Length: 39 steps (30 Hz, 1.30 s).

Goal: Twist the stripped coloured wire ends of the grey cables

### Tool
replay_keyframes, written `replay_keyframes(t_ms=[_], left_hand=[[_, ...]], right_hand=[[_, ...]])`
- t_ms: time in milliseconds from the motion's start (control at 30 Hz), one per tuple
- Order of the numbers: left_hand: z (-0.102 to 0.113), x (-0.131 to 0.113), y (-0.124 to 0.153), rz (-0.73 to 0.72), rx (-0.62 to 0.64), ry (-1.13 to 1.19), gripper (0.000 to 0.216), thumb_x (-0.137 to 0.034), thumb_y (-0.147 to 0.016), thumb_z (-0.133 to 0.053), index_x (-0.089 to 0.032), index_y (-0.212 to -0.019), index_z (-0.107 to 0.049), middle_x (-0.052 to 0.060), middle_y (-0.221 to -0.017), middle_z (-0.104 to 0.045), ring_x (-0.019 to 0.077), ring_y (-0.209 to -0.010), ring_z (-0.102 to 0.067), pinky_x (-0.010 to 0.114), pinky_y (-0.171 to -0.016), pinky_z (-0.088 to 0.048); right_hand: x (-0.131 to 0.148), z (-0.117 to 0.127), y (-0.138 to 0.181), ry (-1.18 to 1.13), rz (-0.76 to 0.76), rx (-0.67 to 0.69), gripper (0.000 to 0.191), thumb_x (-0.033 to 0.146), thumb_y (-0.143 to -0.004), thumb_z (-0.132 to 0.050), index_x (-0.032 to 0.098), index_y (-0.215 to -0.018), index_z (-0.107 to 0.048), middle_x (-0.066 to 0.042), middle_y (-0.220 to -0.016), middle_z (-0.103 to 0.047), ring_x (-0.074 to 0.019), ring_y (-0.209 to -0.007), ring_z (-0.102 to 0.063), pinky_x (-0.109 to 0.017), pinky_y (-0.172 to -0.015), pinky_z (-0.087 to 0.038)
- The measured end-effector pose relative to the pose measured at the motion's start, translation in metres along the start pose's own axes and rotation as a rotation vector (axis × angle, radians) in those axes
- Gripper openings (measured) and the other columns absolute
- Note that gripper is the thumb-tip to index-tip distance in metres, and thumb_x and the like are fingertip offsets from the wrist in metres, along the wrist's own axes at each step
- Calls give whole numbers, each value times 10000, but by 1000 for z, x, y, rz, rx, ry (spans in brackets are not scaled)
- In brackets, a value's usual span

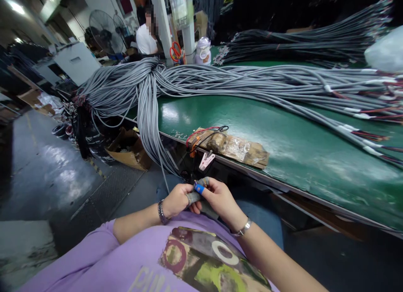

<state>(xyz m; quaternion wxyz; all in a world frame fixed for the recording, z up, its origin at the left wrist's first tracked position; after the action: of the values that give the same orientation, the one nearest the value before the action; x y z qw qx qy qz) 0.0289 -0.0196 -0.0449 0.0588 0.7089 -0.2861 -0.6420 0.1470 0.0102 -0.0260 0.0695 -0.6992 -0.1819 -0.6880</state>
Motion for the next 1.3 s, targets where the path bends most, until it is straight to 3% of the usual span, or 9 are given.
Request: replay_keyframes(t_ms=[167,367,533,733,900,1100,1300], left_hand=[[1,-3,0,21,-19,23,485,-566,-552,-744,-124,-662,-578,22,-542,-603,125,-445,-579,225,-448,-441],[0,-11,0,-47,-133,121,432,-542,-606,-682,-124,-652,-581,46,-585,-635,129,-478,-596,228,-468,-448],[0,-10,0,-69,-153,139,415,-534,-631,-672,-135,-684,-572,43,-595,-642,135,-488,-600,240,-483,-460],[-4,-13,2,-45,-25,-20,426,-526,-599,-731,-132,-654,-578,30,-548,-609,128,-491,-590,221,-486,-439],[0,-16,0,-74,-116,90,470,-584,-615,-694,-133,-642,-565,42,-552,-614,124,-461,-574,227,-472,-430],[3,-18,-2,-66,-190,245,457,-551,-615,-699,-140,-760,-562,24,-553,-616,135,-434,-571,230,-436,-420],[8,-22,0,-80,-230,210,407,-521,-635,-685,-149,-687,-530,10,-532,-603,89,-377,-527,179,-350,-266]], right_hand=[[-4,4,0,116,45,-111,338,514,-684,-714,187,-701,-631,-10,-636,-607,-152,-590,-508,-282,-568,-420],[-3,6,2,18,81,-255,363,549,-693,-699,201,-676,-596,-7,-631,-583,-150,-596,-494,-279,-579,-418],[-1,5,3,-57,84,-263,366,538,-686,-719,203,-648,-578,8,-611,-564,-131,-569,-468,-264,-558,-408],[1,3,2,-49,39,-199,343,501,-685,-738,189,-664,-596,17,-582,-558,-123,-538,-467,-254,-522,-397],[3,7,-1,-65,92,-282,354,514,-676,-737,192,-645,-592,14,-598,-562,-125,-561,-469,-257,-552,-408],[4,8,-4,-103,115,-272,322,493,-700,-730,194,-672,-614,1,-621,-594,-135,-580,-498,-263,-573,-426],[8,9,-4,-116,91,-250,296,462,-693,-741,199,-654,-611,10,-615,-576,-135,-587,-483,-265,-582,-418]])
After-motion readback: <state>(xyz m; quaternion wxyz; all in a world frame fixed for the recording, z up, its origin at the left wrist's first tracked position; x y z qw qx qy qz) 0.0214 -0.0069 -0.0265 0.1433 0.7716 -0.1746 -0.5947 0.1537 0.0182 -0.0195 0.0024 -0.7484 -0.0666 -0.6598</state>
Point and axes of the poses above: each hand's wrist, its own y-axis away from the middle knuckle, its own z-axis out of the back of the hand, x = y × z, the point moved 5 cm from there along -y, towards the middle knuckle
